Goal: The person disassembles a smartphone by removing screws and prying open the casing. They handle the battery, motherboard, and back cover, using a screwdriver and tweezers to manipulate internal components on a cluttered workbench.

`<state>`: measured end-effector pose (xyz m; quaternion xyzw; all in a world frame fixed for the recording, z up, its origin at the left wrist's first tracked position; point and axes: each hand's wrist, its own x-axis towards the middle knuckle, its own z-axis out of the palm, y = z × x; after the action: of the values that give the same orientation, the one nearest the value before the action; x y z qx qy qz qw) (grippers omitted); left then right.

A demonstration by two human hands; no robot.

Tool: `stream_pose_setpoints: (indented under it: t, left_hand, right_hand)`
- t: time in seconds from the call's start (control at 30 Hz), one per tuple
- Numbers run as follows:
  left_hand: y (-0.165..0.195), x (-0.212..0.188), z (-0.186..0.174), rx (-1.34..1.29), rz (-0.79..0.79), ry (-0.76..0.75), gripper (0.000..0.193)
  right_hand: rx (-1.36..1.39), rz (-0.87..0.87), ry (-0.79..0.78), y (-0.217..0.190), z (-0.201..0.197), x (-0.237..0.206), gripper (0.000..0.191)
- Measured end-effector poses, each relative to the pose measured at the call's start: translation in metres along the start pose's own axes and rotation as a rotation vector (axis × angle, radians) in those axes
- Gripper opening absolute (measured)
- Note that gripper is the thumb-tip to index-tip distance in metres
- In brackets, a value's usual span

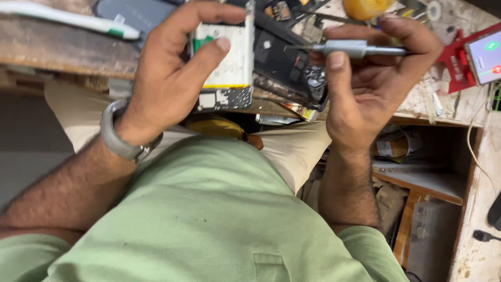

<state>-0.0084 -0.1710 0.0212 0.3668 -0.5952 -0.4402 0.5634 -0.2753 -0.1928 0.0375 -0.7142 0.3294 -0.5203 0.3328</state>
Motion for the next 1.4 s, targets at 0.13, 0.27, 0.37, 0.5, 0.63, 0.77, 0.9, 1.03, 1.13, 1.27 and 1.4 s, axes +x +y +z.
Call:
stream_pose_setpoints:
  t: [0.13,0.27,0.37,0.5,0.63,0.77,0.9,1.03,1.13,1.27,1.4]
  left_hand:
    - [-0.006,-0.002,-0.002,-0.025,0.012,-0.003,0.022]
    - [-0.007,-0.002,-0.002,-0.034,0.01,-0.009,0.017]
    - [-0.006,0.0,-0.003,-0.034,0.005,-0.014,0.014]
    - [-0.005,0.003,-0.004,-0.027,0.059,-0.046,0.014]
    - [-0.004,0.004,-0.004,-0.005,0.059,-0.057,0.016]
    - [-0.006,0.004,-0.004,0.011,0.007,-0.033,0.016]
    - [-0.009,0.003,-0.004,0.014,0.036,-0.02,0.016]
    - [-0.01,0.005,-0.004,0.038,0.033,-0.03,0.014]
    - [-0.008,0.009,-0.003,0.041,-0.005,-0.018,0.017]
    - [-0.003,0.013,-0.001,0.063,-0.055,0.007,0.017]
    - [-0.004,0.012,-0.001,0.049,-0.06,0.012,0.017]
  right_hand:
    - [0.077,0.013,0.026,0.0,0.008,0.002,0.041]
    - [0.121,0.006,0.025,-0.002,0.017,0.006,0.038]
    - [0.143,-0.021,0.009,-0.003,0.022,0.01,0.037]
    - [0.124,-0.071,-0.025,-0.004,0.028,0.013,0.037]
    - [0.129,-0.085,-0.037,-0.005,0.031,0.013,0.038]
    - [0.135,-0.044,-0.022,-0.005,0.034,0.014,0.038]
    - [0.12,-0.069,-0.032,-0.005,0.037,0.017,0.037]
    - [0.172,-0.019,0.007,-0.011,0.042,0.017,0.036]
    - [0.168,0.002,0.019,-0.014,0.046,0.019,0.036]
    - [0.227,0.003,0.031,-0.013,0.048,0.021,0.038]
    - [0.262,-0.019,0.002,-0.007,0.046,0.017,0.037]
